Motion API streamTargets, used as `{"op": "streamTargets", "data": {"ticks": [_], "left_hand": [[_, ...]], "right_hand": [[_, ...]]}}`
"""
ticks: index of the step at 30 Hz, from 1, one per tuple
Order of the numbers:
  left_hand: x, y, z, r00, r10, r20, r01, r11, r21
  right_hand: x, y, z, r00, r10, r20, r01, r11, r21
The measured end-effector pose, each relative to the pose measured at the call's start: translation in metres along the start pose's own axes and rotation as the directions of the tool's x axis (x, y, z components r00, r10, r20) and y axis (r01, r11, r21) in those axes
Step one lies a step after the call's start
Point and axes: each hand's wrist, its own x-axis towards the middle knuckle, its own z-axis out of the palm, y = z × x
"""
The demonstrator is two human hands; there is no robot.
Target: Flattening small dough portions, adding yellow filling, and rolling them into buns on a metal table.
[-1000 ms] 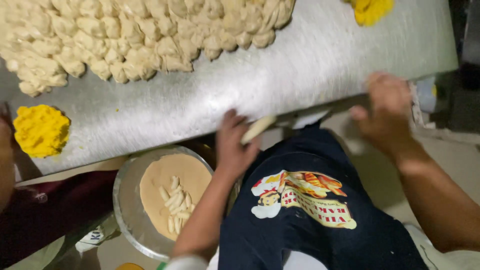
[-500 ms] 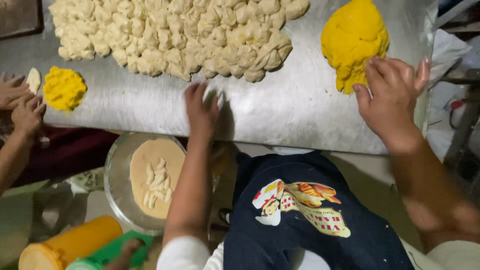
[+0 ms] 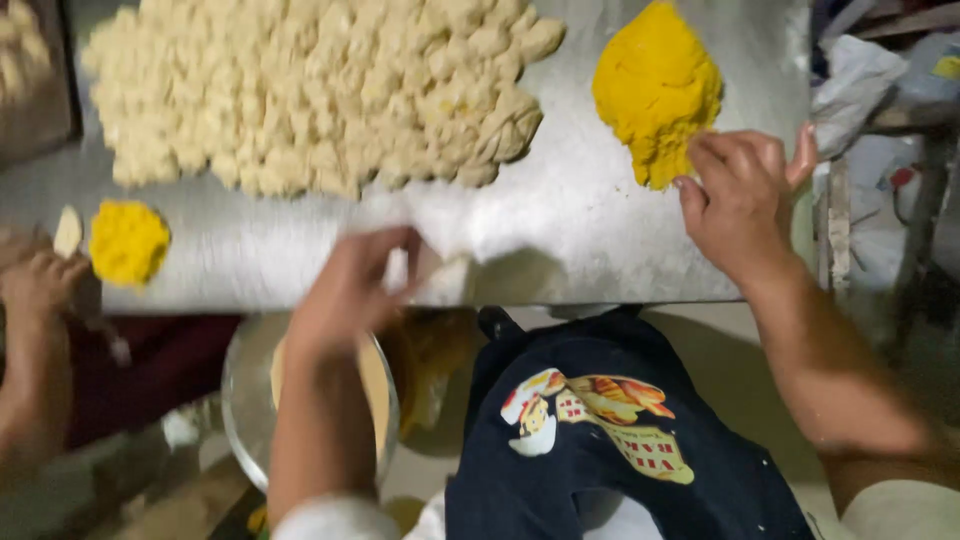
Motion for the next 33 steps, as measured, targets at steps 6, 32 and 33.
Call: {"op": "streamTargets", "data": {"ticks": [6,32,33], "left_hand": [[-0.036,0.033,0.013,0.910,0.320,0.265,-0.119,0.812,-0.571],[0.044,-0.056,0.172,0.990,-0.085,0.110,0.111,0.960,-0.256],[0.042,-0.051,0.184,0.989,-0.108,0.105,0.131,0.960,-0.246]], "right_hand": [[0.000,-0.050,0.014,0.992,-0.074,-0.104,0.053,0.980,-0.193],[-0.040,-0.156,0.023,0.891,0.011,0.454,0.054,0.990,-0.130],[-0.013,-0.163,-0.008,0.891,-0.011,0.454,0.069,0.992,-0.110]]}}
